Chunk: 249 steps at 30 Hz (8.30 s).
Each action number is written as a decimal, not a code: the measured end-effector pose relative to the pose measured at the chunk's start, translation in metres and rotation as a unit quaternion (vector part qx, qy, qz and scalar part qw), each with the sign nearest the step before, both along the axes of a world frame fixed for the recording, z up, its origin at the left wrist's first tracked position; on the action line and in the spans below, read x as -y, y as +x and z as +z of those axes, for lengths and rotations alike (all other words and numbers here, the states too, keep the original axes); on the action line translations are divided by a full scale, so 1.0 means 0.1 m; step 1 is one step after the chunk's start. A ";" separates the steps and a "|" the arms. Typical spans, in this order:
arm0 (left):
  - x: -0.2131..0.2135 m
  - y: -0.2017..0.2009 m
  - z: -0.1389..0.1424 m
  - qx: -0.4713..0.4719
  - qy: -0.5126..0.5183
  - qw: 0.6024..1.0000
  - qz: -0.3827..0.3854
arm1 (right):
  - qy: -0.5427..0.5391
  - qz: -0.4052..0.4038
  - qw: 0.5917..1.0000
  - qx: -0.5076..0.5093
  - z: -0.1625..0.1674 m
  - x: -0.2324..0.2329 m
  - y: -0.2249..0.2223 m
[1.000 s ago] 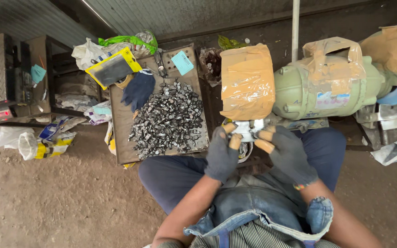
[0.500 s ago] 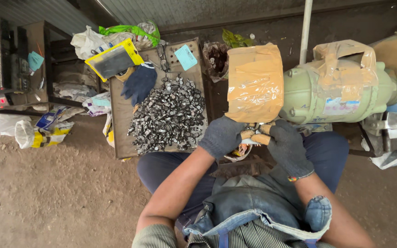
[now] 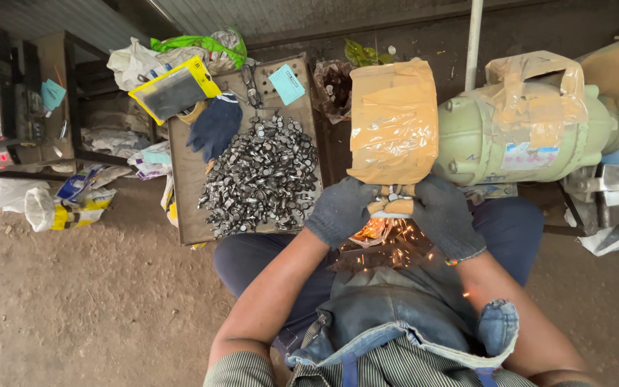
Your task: The person sits on the floor at a bench grinder and grinds small metal pieces, holding each piece by hand against the spinning wheel with sparks flying. Finished pieces are placed on a tray that accumulates a large pile of ground metal parts, and pieces are picked one at a time from a container.
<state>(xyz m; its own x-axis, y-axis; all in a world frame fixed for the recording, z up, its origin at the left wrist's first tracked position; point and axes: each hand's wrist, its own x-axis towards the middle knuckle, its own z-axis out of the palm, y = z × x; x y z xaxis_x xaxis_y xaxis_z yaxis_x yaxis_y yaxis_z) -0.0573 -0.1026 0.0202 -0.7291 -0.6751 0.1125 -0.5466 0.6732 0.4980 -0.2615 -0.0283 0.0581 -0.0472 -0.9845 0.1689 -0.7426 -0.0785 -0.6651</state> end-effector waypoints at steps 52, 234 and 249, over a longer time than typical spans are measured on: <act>0.12 -0.01 -0.12 -0.066 0.048 0.996 -0.023 | 0.038 -0.011 0.998 -0.043 -0.10 -0.06 -0.02; 0.21 -0.03 -0.11 -0.128 0.078 0.987 -0.065 | -0.013 -0.017 1.000 0.010 -0.07 -0.13 0.06; -0.24 0.15 0.05 -0.099 -0.025 0.995 0.021 | -0.019 -0.040 0.998 -0.051 -0.21 -0.28 0.13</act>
<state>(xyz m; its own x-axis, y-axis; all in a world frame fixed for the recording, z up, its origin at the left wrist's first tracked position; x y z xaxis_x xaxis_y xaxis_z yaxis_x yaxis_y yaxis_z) -0.0422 -0.0785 0.0255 -0.6612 -0.6939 0.2853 -0.4692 0.6792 0.5645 -0.2481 -0.0004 0.0370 -0.1062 -0.9712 0.2131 -0.8111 -0.0394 -0.5836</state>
